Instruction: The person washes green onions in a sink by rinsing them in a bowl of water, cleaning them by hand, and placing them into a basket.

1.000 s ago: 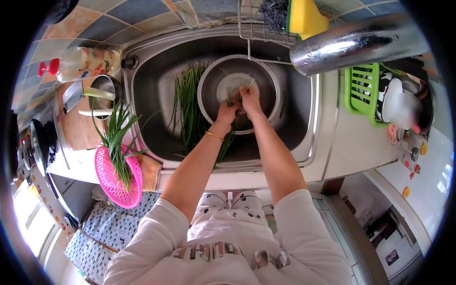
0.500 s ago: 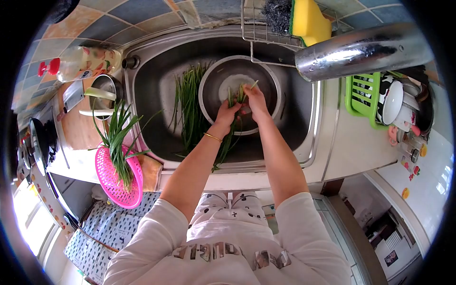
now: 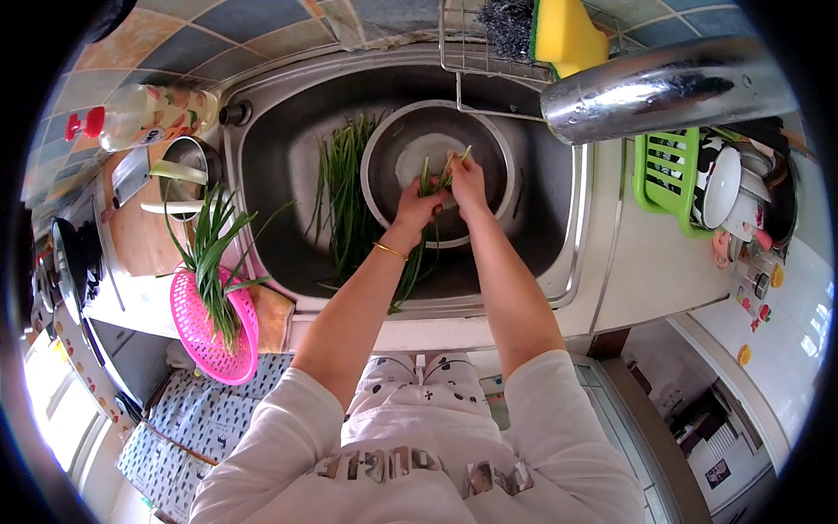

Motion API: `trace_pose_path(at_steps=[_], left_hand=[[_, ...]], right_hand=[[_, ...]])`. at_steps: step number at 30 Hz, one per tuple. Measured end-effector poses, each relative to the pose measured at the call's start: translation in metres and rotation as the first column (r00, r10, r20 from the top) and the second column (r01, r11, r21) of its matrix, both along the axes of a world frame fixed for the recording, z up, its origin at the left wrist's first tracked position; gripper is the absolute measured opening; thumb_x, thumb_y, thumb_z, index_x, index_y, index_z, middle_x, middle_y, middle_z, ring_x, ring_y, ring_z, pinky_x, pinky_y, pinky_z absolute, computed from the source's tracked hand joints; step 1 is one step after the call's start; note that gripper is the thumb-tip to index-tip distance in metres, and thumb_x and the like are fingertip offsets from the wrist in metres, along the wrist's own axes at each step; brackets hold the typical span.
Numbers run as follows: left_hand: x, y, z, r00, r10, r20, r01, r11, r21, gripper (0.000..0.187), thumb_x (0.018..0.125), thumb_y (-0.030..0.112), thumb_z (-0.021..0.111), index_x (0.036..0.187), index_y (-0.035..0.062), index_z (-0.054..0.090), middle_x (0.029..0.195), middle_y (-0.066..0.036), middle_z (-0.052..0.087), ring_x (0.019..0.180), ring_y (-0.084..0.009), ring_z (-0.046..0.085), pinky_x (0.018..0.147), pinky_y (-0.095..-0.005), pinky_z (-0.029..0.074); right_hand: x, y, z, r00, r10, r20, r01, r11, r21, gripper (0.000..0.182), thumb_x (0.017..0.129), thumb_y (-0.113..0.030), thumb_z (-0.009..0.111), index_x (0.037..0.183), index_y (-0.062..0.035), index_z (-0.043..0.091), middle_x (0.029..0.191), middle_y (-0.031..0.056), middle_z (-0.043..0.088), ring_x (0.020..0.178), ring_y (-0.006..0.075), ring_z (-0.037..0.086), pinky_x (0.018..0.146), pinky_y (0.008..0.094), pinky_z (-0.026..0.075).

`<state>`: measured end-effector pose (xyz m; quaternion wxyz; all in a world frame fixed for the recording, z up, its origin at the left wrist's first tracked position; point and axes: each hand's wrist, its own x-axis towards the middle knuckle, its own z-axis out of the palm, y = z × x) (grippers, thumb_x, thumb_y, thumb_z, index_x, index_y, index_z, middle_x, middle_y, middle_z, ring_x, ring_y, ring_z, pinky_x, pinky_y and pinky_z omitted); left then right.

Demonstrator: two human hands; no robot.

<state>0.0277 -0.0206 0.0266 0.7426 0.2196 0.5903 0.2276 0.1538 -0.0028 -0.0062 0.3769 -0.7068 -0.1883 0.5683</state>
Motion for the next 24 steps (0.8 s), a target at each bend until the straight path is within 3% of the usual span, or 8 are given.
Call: trace_pose_path(at_steps=[2,5,8,12,15,18,21,24], left_hand=[[0.001,0.0,0.0,1.0,0.02,0.02,-0.02,1.0,-0.01,0.025,0.084,0.013,0.066,0.106,0.0114,0.054,0.074,0.003,0.055,0.061,-0.0066,0.049,0.05,-0.023,0.034],[-0.002,0.001,-0.001,0.997,0.038,0.061,-0.037,0.999,-0.017,0.026,0.084,0.013,0.066,0.107,0.0119,0.054,0.074,0.004,0.054,0.061,-0.0061,0.048,0.05,-0.0224,0.033],[-0.003,0.001,-0.002,0.997,0.035,0.068,-0.034,0.999,-0.018,0.027,0.084,0.014,0.066,0.108,0.0124,0.054,0.074,0.004,0.054,0.06,-0.0057,0.047,0.05,-0.0222,0.033],[-0.001,0.003,0.012,0.998,0.058,0.037,-0.059,0.998,0.012,0.027,0.086,0.015,0.065,0.11,0.0132,0.055,0.074,0.005,0.054,0.059,-0.0053,0.046,0.049,-0.0223,0.032],[0.0,0.006,0.02,0.978,0.196,0.065,-0.188,0.975,-0.119,0.022,0.088,0.016,0.063,0.109,0.0136,0.056,0.075,0.005,0.054,0.058,-0.0054,0.046,0.048,-0.0222,0.031],[0.003,-0.003,0.002,0.972,0.217,0.088,-0.22,0.975,0.028,0.016,0.089,0.014,0.061,0.105,0.0118,0.057,0.075,0.003,0.054,0.058,-0.0059,0.046,0.049,-0.0227,0.033],[0.012,-0.014,-0.023,0.987,0.141,-0.081,-0.102,0.926,0.364,0.012,0.089,0.009,0.06,0.101,0.0087,0.057,0.074,0.002,0.054,0.058,-0.0066,0.046,0.051,-0.0234,0.035],[0.014,-0.015,-0.019,0.973,0.205,-0.11,-0.147,0.91,0.388,0.01,0.088,0.004,0.059,0.098,0.0063,0.056,0.073,0.001,0.053,0.058,-0.007,0.046,0.052,-0.0242,0.037]], right_hand=[[0.004,0.001,-0.008,0.999,-0.025,-0.046,0.024,1.0,-0.014,0.027,0.094,-0.032,0.057,0.093,-0.0058,0.063,0.086,0.0047,0.064,0.076,0.0125,0.058,0.068,0.025,0.043],[-0.001,0.01,0.039,0.897,-0.24,-0.371,0.168,0.962,-0.216,0.025,0.093,-0.032,0.06,0.095,-0.0072,0.063,0.087,0.0045,0.065,0.078,0.0143,0.06,0.071,0.0257,0.045],[-0.008,0.005,0.039,0.91,-0.122,-0.397,0.128,0.992,-0.011,0.022,0.091,-0.027,0.063,0.097,-0.0063,0.064,0.086,0.0043,0.066,0.08,0.0158,0.062,0.073,0.0279,0.047],[-0.008,0.0,0.02,0.949,-0.053,-0.311,0.08,0.994,0.076,0.017,0.09,-0.018,0.063,0.098,-0.0036,0.064,0.085,0.0049,0.066,0.081,0.016,0.063,0.073,0.0291,0.048],[-0.008,0.001,0.017,0.943,-0.069,-0.325,0.1,0.992,0.079,0.015,0.091,-0.016,0.062,0.098,-0.0026,0.064,0.084,0.0055,0.065,0.079,0.0161,0.063,0.071,0.0298,0.049],[-0.009,0.003,0.016,0.948,-0.111,-0.299,0.127,0.991,0.036,0.017,0.093,-0.019,0.059,0.096,-0.0024,0.063,0.082,0.0063,0.065,0.077,0.0168,0.063,0.068,0.0311,0.051],[-0.004,0.006,-0.004,0.966,-0.129,-0.225,0.138,0.99,0.024,0.02,0.095,-0.022,0.056,0.096,-0.0023,0.061,0.081,0.0077,0.064,0.075,0.0185,0.064,0.066,0.0325,0.052],[-0.004,0.011,0.005,0.946,-0.162,-0.282,0.165,0.986,-0.014,0.023,0.095,-0.025,0.055,0.099,-0.0023,0.059,0.083,0.01,0.065,0.075,0.0206,0.065,0.064,0.0323,0.053]])
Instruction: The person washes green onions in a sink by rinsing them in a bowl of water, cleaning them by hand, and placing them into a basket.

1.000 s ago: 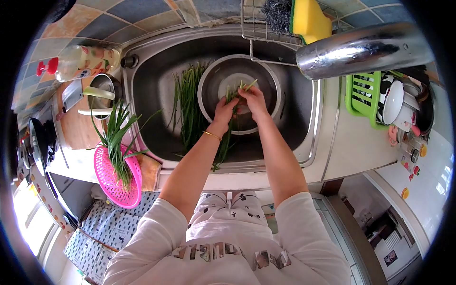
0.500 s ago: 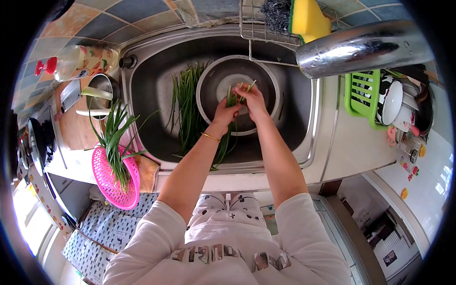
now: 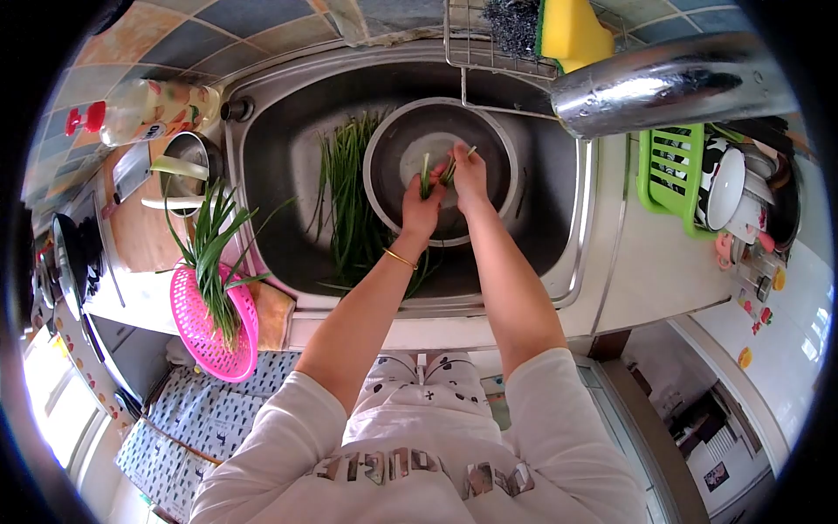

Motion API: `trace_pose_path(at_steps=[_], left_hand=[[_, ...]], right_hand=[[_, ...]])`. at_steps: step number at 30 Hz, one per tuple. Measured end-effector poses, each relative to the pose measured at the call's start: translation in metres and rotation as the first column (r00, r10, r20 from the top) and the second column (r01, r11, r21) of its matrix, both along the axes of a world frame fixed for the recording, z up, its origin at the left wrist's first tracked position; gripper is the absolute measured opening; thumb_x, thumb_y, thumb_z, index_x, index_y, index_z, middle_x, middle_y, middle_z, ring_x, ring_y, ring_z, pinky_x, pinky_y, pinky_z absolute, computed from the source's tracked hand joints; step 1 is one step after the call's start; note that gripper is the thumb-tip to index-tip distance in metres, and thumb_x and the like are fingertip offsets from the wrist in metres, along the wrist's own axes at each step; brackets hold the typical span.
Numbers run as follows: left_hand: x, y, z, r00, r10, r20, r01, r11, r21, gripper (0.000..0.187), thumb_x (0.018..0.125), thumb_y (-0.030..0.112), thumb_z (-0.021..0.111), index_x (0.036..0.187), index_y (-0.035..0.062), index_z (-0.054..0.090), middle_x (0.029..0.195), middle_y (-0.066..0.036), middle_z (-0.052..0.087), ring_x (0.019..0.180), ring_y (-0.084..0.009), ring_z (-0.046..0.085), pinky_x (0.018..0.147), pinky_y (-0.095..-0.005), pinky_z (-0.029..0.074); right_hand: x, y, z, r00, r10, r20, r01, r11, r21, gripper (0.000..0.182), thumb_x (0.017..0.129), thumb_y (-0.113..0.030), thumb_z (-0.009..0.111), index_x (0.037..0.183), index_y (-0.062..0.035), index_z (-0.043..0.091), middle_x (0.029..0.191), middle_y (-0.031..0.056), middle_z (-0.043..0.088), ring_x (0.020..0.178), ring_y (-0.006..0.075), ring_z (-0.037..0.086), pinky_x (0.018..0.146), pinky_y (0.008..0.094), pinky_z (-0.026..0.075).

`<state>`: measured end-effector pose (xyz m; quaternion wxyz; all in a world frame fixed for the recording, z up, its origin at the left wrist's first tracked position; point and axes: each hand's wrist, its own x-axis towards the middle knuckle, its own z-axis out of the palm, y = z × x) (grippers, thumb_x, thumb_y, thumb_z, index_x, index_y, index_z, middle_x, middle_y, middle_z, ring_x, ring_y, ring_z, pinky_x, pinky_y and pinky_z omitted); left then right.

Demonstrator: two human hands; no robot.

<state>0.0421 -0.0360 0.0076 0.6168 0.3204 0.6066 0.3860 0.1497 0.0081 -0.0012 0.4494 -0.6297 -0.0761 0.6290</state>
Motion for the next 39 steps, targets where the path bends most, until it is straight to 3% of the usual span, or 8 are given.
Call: trace_pose_path(at_steps=[2,9,17,20,23,33,36,39], left_hand=[[-0.004,0.001,-0.005,1.0,0.017,0.024,-0.017,1.0,0.013,0.01,0.088,0.004,0.059,0.097,0.006,0.056,0.074,0.001,0.054,0.059,-0.0071,0.046,0.052,-0.0242,0.037],[-0.005,0.0,-0.011,0.995,0.021,-0.099,-0.013,0.997,0.078,0.01,0.088,0.003,0.06,0.096,0.0059,0.056,0.077,0.001,0.056,0.06,-0.0069,0.048,0.053,-0.0238,0.039],[0.001,-0.002,-0.018,1.0,-0.014,0.004,0.014,1.0,0.006,0.01,0.088,0.005,0.06,0.096,0.0053,0.055,0.076,0.001,0.055,0.061,-0.0066,0.047,0.054,-0.0232,0.039],[-0.001,0.002,-0.013,0.999,-0.047,-0.014,0.047,0.999,-0.013,0.009,0.089,0.007,0.06,0.096,0.0055,0.055,0.075,0.001,0.054,0.06,-0.0064,0.046,0.053,-0.0233,0.038],[-0.01,0.008,0.016,0.998,-0.065,0.019,0.067,0.989,-0.133,0.009,0.09,0.009,0.06,0.097,0.006,0.055,0.074,0.001,0.053,0.06,-0.0064,0.046,0.053,-0.0233,0.037],[-0.021,0.005,0.018,0.981,0.066,0.182,-0.018,0.967,-0.255,0.012,0.094,0.016,0.057,0.102,0.0082,0.053,0.079,0.001,0.056,0.06,-0.0076,0.049,0.051,-0.0224,0.037],[-0.019,0.006,0.019,0.986,0.042,0.158,0.0,0.967,-0.256,0.013,0.094,0.017,0.057,0.104,0.0088,0.052,0.082,0.0,0.058,0.059,-0.0078,0.05,0.05,-0.0226,0.037],[-0.019,0.006,0.018,0.988,0.042,0.15,-0.002,0.965,-0.261,0.011,0.094,0.016,0.056,0.102,0.0086,0.052,0.084,0.0,0.059,0.059,-0.0077,0.049,0.05,-0.0224,0.036]], right_hand=[[-0.009,0.001,0.029,0.99,-0.07,-0.12,0.069,0.997,-0.019,0.023,0.096,-0.025,0.054,0.099,-0.0028,0.058,0.086,0.0105,0.066,0.076,0.0214,0.066,0.066,0.0331,0.054],[-0.011,-0.012,0.014,1.0,0.004,0.022,-0.005,0.998,0.065,0.019,0.096,-0.024,0.054,0.096,-0.0055,0.058,0.079,0.0073,0.065,0.072,0.0179,0.065,0.064,0.0325,0.052],[-0.005,0.001,0.008,0.955,-0.028,0.295,-0.008,0.993,0.121,0.027,0.094,-0.023,0.058,0.082,0.0003,0.058,0.067,0.0094,0.063,0.058,0.0184,0.063,0.055,0.0307,0.048],[0.0,0.003,-0.003,0.967,-0.052,0.251,0.015,0.989,0.145,0.028,0.094,-0.025,0.059,0.08,-0.0003,0.059,0.071,0.0111,0.066,0.059,0.0199,0.064,0.055,0.0307,0.049],[0.008,0.012,0.011,0.982,-0.18,0.05,0.183,0.981,-0.068,0.027,0.093,-0.026,0.06,0.084,-0.0008,0.06,0.076,0.0122,0.068,0.066,0.0214,0.067,0.059,0.0308,0.052],[0.015,0.01,0.025,0.994,0.049,-0.095,-0.053,0.998,-0.038,0.021,0.088,-0.023,0.067,0.101,-0.0063,0.063,0.092,0.0043,0.066,0.087,0.0155,0.064,0.075,0.0311,0.053],[0.01,0.006,0.021,0.96,0.276,0.053,-0.274,0.961,-0.041,0.019,0.086,-0.019,0.068,0.098,-0.005,0.063,0.085,0.0024,0.064,0.084,0.0149,0.064,0.074,0.0308,0.054],[0.008,0.007,0.024,0.965,0.246,0.094,-0.243,0.969,-0.039,0.012,0.085,-0.014,0.068,0.091,-0.0047,0.062,0.083,0.0043,0.064,0.073,0.0156,0.064,0.066,0.0306,0.056]])
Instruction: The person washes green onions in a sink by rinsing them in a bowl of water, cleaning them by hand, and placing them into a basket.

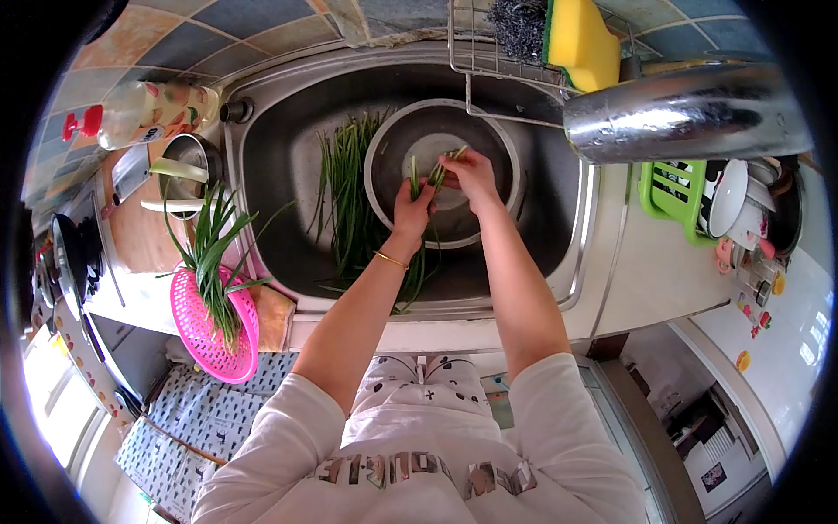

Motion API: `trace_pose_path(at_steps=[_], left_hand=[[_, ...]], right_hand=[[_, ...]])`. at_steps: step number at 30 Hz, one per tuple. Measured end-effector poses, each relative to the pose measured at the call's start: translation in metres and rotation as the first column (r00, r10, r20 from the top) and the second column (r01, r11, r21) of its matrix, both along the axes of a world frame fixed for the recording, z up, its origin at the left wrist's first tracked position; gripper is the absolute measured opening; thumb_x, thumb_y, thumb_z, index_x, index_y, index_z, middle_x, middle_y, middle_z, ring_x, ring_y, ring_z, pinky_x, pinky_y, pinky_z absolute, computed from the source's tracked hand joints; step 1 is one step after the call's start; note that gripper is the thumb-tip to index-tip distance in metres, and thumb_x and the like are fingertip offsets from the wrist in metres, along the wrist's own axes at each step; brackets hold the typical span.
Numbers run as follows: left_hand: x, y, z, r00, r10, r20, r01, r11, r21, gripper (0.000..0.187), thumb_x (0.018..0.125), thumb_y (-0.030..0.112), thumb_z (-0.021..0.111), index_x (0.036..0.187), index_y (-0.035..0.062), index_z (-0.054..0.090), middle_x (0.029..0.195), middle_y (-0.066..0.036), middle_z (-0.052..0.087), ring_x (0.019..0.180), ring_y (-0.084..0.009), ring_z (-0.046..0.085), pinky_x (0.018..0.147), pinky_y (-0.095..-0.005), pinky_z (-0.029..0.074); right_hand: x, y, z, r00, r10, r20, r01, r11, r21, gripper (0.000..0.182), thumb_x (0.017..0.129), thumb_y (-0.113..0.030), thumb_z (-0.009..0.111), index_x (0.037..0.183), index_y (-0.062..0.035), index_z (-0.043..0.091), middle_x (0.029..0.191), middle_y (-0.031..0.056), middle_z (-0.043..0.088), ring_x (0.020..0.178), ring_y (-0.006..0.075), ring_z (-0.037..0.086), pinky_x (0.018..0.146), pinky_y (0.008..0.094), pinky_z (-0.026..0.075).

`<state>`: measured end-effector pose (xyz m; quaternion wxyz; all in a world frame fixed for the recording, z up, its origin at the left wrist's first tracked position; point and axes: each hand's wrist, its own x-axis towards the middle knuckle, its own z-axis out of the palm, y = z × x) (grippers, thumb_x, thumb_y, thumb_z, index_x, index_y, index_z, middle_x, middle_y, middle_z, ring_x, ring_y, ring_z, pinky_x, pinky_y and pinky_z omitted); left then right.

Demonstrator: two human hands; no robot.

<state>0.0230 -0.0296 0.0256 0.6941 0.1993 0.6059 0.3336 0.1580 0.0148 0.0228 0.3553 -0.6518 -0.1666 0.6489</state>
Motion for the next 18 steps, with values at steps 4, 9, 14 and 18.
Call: trace_pose_path(at_steps=[4,9,14,18], left_hand=[[0.0,0.001,-0.001,1.0,0.006,0.007,-0.006,1.0,0.011,0.009,0.094,0.014,0.056,0.099,0.0074,0.052,0.085,-0.002,0.06,0.061,-0.0072,0.048,0.052,-0.0221,0.037],[-0.001,0.005,0.003,0.999,0.005,0.038,-0.006,1.0,0.013,0.008,0.093,0.011,0.057,0.099,0.0063,0.053,0.085,-0.002,0.059,0.064,-0.0074,0.048,0.054,-0.0225,0.037],[-0.008,0.004,-0.014,0.99,-0.043,-0.131,0.063,0.987,0.148,0.011,0.092,0.011,0.058,0.101,0.0055,0.054,0.08,0.0,0.056,0.064,-0.0078,0.047,0.055,-0.0233,0.039],[-0.015,0.0,-0.03,0.968,-0.098,-0.229,0.152,0.961,0.232,0.012,0.091,0.01,0.058,0.102,0.0051,0.054,0.078,0.0,0.054,0.062,-0.0075,0.046,0.055,-0.0232,0.039]], right_hand=[[-0.001,0.0,0.002,0.995,0.032,0.096,-0.042,0.993,0.11,0.009,0.086,-0.011,0.065,0.083,-0.0054,0.058,0.082,0.0056,0.064,0.069,0.0166,0.065,0.063,0.0315,0.057],[0.01,0.003,0.015,0.99,-0.041,-0.131,0.041,0.999,-0.003,0.007,0.087,-0.009,0.063,0.084,-0.0059,0.058,0.083,0.0042,0.065,0.076,0.0157,0.065,0.068,0.0317,0.057],[0.025,0.003,0.012,0.988,0.123,-0.097,-0.119,0.992,0.039,0.006,0.087,-0.009,0.065,0.091,-0.0053,0.064,0.086,0.0034,0.066,0.082,0.0145,0.065,0.071,0.0297,0.056],[0.033,0.009,0.022,0.937,0.348,0.025,-0.349,0.936,0.038,0.011,0.085,-0.011,0.068,0.093,-0.0038,0.066,0.087,0.0039,0.068,0.077,0.0142,0.066,0.071,0.0279,0.056]])
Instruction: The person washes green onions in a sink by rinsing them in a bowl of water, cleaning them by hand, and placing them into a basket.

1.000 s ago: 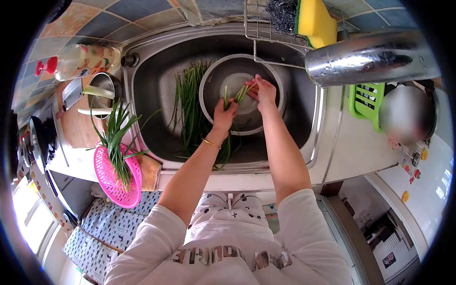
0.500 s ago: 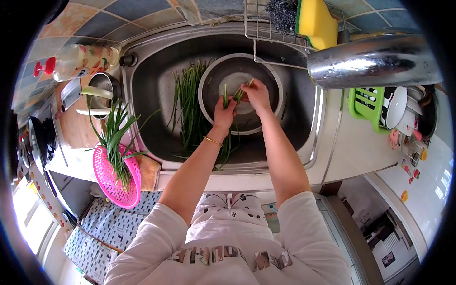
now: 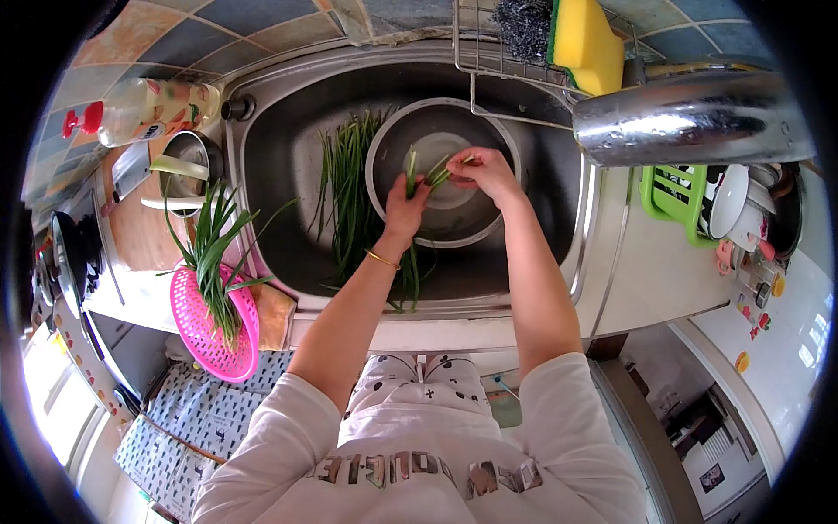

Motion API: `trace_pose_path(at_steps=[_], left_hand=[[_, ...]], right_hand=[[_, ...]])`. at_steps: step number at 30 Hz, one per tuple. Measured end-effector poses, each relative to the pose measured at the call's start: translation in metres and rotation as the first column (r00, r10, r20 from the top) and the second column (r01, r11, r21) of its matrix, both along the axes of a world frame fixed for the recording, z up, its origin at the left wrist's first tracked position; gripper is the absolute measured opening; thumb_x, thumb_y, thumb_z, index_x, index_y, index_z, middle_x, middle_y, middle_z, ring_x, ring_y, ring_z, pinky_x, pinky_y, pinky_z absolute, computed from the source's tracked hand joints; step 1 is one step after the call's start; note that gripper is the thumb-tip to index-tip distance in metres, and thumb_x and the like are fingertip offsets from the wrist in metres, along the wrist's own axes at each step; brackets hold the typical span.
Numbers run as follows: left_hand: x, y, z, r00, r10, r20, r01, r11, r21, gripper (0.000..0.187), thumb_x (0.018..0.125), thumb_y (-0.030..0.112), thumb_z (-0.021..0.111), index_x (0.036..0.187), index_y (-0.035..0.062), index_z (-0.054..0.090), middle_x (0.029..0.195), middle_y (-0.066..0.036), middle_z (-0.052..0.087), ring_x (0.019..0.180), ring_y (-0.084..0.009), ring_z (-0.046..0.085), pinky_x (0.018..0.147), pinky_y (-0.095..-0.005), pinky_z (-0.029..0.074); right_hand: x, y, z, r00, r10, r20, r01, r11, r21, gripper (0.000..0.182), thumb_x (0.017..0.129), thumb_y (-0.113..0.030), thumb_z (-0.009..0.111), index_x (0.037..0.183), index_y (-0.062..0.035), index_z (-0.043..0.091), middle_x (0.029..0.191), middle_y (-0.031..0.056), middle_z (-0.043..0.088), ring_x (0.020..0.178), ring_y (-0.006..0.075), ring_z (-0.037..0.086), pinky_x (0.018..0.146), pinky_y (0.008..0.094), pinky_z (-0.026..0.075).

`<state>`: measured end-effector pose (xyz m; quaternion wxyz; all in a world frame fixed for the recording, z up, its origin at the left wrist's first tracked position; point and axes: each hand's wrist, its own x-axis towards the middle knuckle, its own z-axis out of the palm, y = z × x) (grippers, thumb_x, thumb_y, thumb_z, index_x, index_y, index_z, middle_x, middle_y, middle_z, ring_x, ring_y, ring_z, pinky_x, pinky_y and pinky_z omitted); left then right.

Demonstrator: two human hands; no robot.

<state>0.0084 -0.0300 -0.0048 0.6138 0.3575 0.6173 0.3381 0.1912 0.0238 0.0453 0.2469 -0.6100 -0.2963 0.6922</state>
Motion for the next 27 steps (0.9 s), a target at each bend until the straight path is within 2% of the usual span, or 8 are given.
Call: trace_pose_path(at_steps=[4,7,10,16,19,22,25,27], left_hand=[[-0.003,-0.003,-0.004,1.0,0.001,-0.03,0.0,1.0,0.019,0.012,0.091,0.009,0.058,0.102,0.0052,0.054,0.076,0.001,0.053,0.061,-0.0071,0.045,0.054,-0.0232,0.038],[-0.001,0.0,0.002,1.0,0.03,0.002,-0.03,0.999,-0.014,0.012,0.091,0.009,0.058,0.101,0.0054,0.054,0.075,0.001,0.053,0.06,-0.0068,0.045,0.053,-0.023,0.037],[0.004,0.003,0.022,0.991,0.089,0.098,-0.078,0.991,-0.106,0.011,0.091,0.009,0.058,0.101,0.0055,0.053,0.075,0.001,0.052,0.059,-0.0068,0.044,0.053,-0.0228,0.036],[0.009,0.001,0.037,0.976,0.139,0.169,-0.106,0.976,-0.19,0.011,0.092,0.011,0.057,0.1,0.0055,0.052,0.078,0.001,0.053,0.06,-0.007,0.045,0.052,-0.0228,0.036],[0.006,-0.002,0.037,0.974,0.157,0.163,-0.116,0.965,-0.235,0.012,0.093,0.013,0.056,0.101,0.0057,0.052,0.079,0.0,0.053,0.06,-0.0076,0.045,0.052,-0.0233,0.037],[0.002,0.0,0.037,0.972,0.184,0.147,-0.136,0.948,-0.288,0.012,0.094,0.014,0.054,0.103,0.0059,0.051,0.081,-0.002,0.055,0.061,-0.0087,0.047,0.053,-0.0244,0.038],[0.005,0.006,0.031,0.973,0.218,0.075,-0.179,0.919,-0.352,0.014,0.094,0.015,0.052,0.104,0.005,0.05,0.084,-0.006,0.058,0.062,-0.0106,0.05,0.054,-0.026,0.04],[0.007,0.008,0.016,0.977,0.215,-0.018,-0.207,0.914,-0.349,0.015,0.093,0.014,0.051,0.104,0.0043,0.05,0.085,-0.009,0.06,0.064,-0.0124,0.053,0.056,-0.0277,0.043]], right_hand=[[0.006,0.003,-0.002,0.986,0.143,0.081,-0.144,0.99,0.005,0.013,0.084,-0.012,0.07,0.092,-0.0022,0.067,0.087,0.0041,0.068,0.07,0.0141,0.065,0.068,0.0265,0.054],[0.004,0.002,-0.008,0.919,0.201,0.338,-0.271,0.947,0.174,0.013,0.082,-0.012,0.071,0.089,-0.0011,0.068,0.084,0.0029,0.068,0.075,0.0128,0.064,0.069,0.0268,0.051],[-0.003,-0.004,-0.015,0.959,-0.038,0.281,-0.06,0.941,0.334,0.013,0.081,-0.013,0.071,0.087,-0.0023,0.069,0.084,0.0017,0.067,0.081,0.0116,0.062,0.072,0.0262,0.048],[-0.007,-0.004,-0.02,0.896,-0.438,-0.072,0.429,0.896,-0.111,0.013,0.085,-0.021,0.069,0.086,-0.0081,0.068,0.09,0.001,0.066,0.092,0.0092,0.058,0.079,0.0277,0.046],[-0.007,-0.001,-0.01,0.891,-0.454,0.016,0.454,0.891,-0.015,0.016,0.086,-0.024,0.069,0.082,-0.008,0.067,0.083,-0.0006,0.066,0.084,0.0113,0.062,0.073,0.0295,0.048],[0.002,-0.003,-0.011,0.897,-0.199,0.395,0.136,0.974,0.183,0.019,0.085,-0.025,0.07,0.082,-0.006,0.066,0.074,0.0021,0.067,0.071,0.0145,0.064,0.064,0.0299,0.049],[0.004,-0.013,-0.02,0.599,-0.082,0.797,-0.26,0.921,0.29,0.014,0.083,-0.019,0.067,0.083,-0.0059,0.066,0.074,0.0118,0.067,0.068,0.0265,0.066,0.062,0.0374,0.051],[0.0,-0.021,-0.027,0.495,0.02,0.869,-0.374,0.907,0.192,0.009,0.082,-0.016,0.063,0.083,-0.0069,0.066,0.077,0.017,0.066,0.073,0.0334,0.065,0.066,0.042,0.051]])
